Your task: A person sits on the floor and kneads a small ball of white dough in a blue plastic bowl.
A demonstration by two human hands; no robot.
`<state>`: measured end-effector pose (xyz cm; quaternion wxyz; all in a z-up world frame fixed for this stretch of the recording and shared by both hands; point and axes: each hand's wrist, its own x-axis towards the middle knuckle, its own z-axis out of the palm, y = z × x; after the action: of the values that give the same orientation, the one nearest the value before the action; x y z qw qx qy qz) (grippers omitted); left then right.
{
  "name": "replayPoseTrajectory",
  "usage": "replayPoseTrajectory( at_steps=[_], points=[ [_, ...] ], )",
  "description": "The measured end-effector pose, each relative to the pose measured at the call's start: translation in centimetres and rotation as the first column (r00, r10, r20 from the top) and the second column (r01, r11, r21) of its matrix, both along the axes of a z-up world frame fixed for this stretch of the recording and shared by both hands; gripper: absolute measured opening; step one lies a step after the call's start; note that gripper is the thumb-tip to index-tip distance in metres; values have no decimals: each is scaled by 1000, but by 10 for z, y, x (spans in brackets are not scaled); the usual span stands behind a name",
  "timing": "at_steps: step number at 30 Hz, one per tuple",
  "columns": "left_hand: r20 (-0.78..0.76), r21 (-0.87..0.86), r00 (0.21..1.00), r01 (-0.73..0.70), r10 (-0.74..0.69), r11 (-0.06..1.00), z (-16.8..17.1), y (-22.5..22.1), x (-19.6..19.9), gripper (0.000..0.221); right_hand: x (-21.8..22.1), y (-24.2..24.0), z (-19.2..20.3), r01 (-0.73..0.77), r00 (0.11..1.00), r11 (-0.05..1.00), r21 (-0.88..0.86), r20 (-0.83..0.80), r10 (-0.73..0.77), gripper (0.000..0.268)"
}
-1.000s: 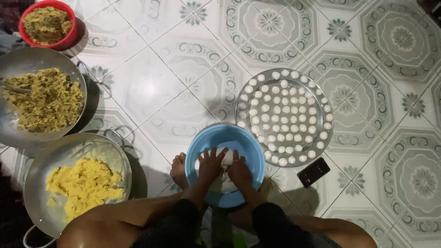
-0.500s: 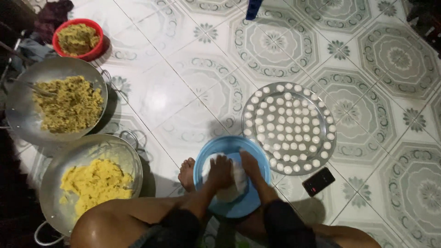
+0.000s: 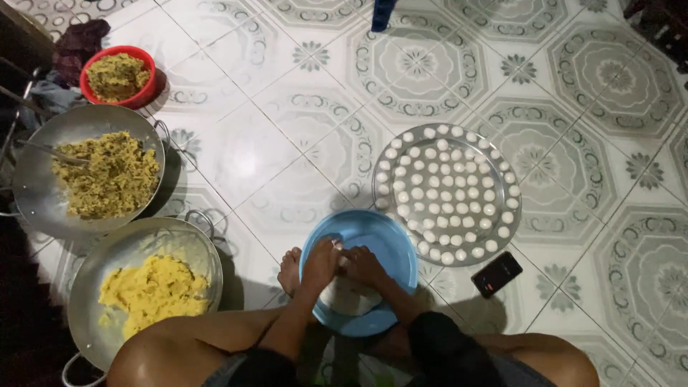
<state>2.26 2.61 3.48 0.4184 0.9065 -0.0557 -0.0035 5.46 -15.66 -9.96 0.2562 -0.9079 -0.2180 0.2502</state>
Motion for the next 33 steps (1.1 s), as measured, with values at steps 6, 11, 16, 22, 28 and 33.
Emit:
replayPoseTrajectory(
  at_steps=[6,11,16,22,28,33],
  points=[
    [-480,10,872,118,-99,993,-38,-20,-6,54,-62,-56,64,-305,847,906,294,518,117,55],
    [-623,191,725,505,-294,842,14,-33,-24,60,-33,-97,35,-403,873,849,341,421,246,54],
    [-630,304,694,634,-349,711,-43,-32,-56,95,-26,-83,44,-215,946,977,14,-248,211,120],
    [-752,266,588,685,-298,679,-39,-32,-47,97,-41,-54,55,-340,939,900,-273,-51,339,109],
    [-601,487,776,547,-193,681,-50,-39,-14,85,-28,-40,44,-59,998,954,-294,-26,53,77],
    [-346,531,935,267,-82,804,-81,-47,-2,64,-27,-17,57,240,971,910,-339,86,-224,68]
  ],
)
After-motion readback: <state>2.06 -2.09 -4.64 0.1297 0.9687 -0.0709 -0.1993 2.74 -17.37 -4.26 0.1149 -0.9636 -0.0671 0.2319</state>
